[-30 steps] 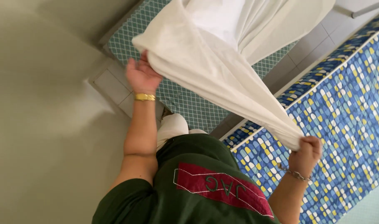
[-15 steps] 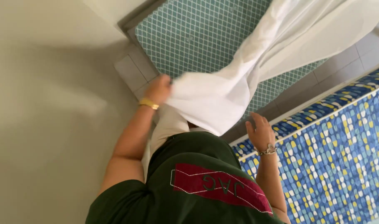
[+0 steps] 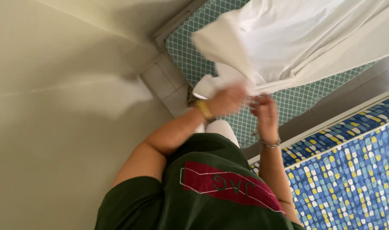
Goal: The recorder puts a white sheet on a mattress and tucks it in around the edges.
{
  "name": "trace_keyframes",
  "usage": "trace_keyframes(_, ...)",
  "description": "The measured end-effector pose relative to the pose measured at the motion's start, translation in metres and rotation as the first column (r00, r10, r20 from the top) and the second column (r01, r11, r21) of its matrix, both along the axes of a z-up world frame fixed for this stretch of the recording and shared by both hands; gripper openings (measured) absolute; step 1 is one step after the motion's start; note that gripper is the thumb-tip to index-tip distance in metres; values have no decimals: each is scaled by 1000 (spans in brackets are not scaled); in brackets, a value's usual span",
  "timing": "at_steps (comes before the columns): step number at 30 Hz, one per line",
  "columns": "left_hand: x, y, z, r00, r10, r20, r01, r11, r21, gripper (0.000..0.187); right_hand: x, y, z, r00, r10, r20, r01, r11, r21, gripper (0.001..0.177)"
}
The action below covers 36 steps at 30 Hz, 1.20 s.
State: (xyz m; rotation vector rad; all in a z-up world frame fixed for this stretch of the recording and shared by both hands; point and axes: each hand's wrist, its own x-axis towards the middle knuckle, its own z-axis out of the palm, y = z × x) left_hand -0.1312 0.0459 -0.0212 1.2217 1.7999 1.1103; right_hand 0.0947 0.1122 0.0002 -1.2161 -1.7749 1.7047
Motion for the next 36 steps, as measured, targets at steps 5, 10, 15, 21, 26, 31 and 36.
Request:
trace_keyframes(5,55,-22,2,290,-954,73,957,288,-45,31,14,4,46,695,-692,-193,568,694,-444,52)
trace_keyframes(10,-54,-52,-44,859,-501,105,498,769,-401,20,153,-21,-177,611,-791,-34,548,453,-703,22)
trace_keyframes(15,-75,-62,-22,936,-142,322,179,980,-88,16,10,-36,-103,811,-539,228,529,509,-679,33)
trace_keyframes(21,-42,-69,3,600,154,785,51,972,-230,18,-5,-25,-145,980,-191,63,200,944,-263,32)
trace_keyframes(26,-14,-72,46,689,-189,700,372,921,-117,31,1,10,-149,965,-151,213,210,934,-289,38)
trace_keyframes(31,27,-76,26,588,-417,693,577,817,2,48,-8,33,-94,915,-392,-93,120,484,-867,44)
trace_keyframes(36,62,-61,11,569,-506,648,637,769,42,52,25,58,-118,970,-222,-103,56,612,-789,33)
